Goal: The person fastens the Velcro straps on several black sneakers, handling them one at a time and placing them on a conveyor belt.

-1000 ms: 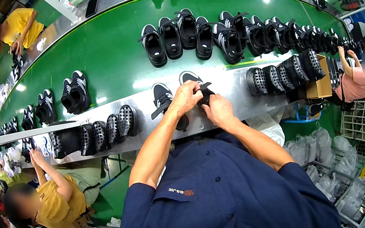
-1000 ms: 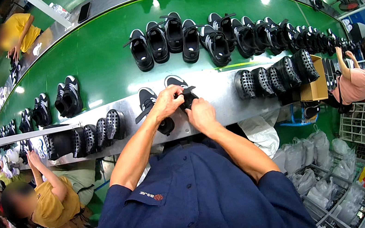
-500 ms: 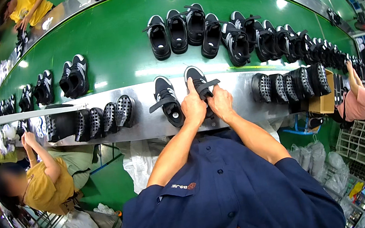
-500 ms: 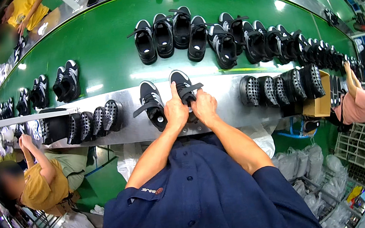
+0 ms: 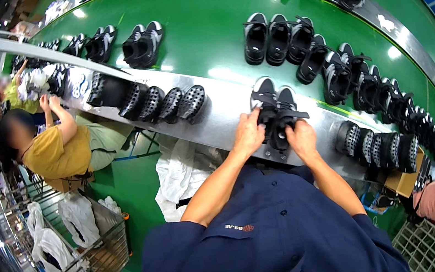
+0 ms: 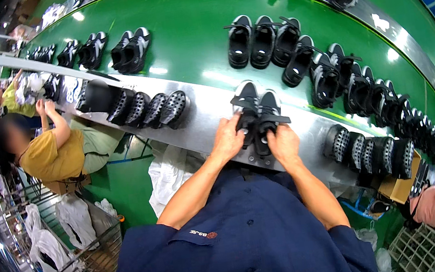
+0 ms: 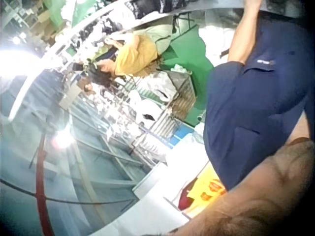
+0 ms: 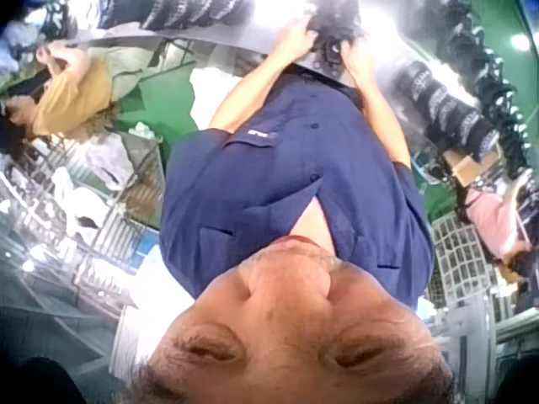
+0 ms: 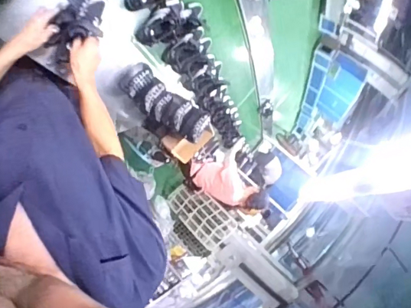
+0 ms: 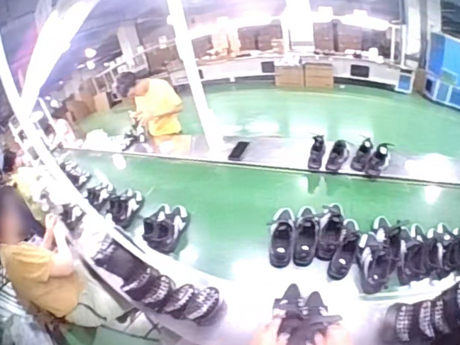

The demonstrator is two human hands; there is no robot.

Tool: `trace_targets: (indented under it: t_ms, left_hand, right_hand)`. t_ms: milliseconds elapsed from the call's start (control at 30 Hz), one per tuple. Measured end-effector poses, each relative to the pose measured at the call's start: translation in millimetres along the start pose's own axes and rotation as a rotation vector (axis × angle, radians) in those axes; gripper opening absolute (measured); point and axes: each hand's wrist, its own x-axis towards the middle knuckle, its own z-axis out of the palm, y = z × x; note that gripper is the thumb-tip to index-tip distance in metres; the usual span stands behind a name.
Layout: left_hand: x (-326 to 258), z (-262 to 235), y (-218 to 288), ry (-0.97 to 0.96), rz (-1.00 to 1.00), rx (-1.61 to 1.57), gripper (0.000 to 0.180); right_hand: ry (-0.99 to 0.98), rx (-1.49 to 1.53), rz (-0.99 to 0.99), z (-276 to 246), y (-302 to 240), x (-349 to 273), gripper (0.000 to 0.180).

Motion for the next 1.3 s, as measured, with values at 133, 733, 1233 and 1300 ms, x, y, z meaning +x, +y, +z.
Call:
trace_targets:
  t_ms: [133, 733, 1233, 1300]
  left_hand:
    - [-26, -44, -40, 0.219, 0.089, -0.088, 0.03]
    - [-57, -205, -12, 0.496, 0.295, 0.307, 0.039]
    - [-1, -52, 21, -0.06, -0.113, -0.649, 0.01]
    - [-3, -35, 29, -0.085, -0.149, -0.657, 0.011]
  right_hand:
    - [-0.086, -0.108, 0.054, -55, 9, -32, 0.044]
    - [-0.486, 1.1, 0.14, -20, -182, -41, 0.078]
    - [-0.033, -0.029, -0.195, -85, -129, -111, 0.058]
    - [-0.028, -0.052, -0.21, -79, -118, -112, 0.048]
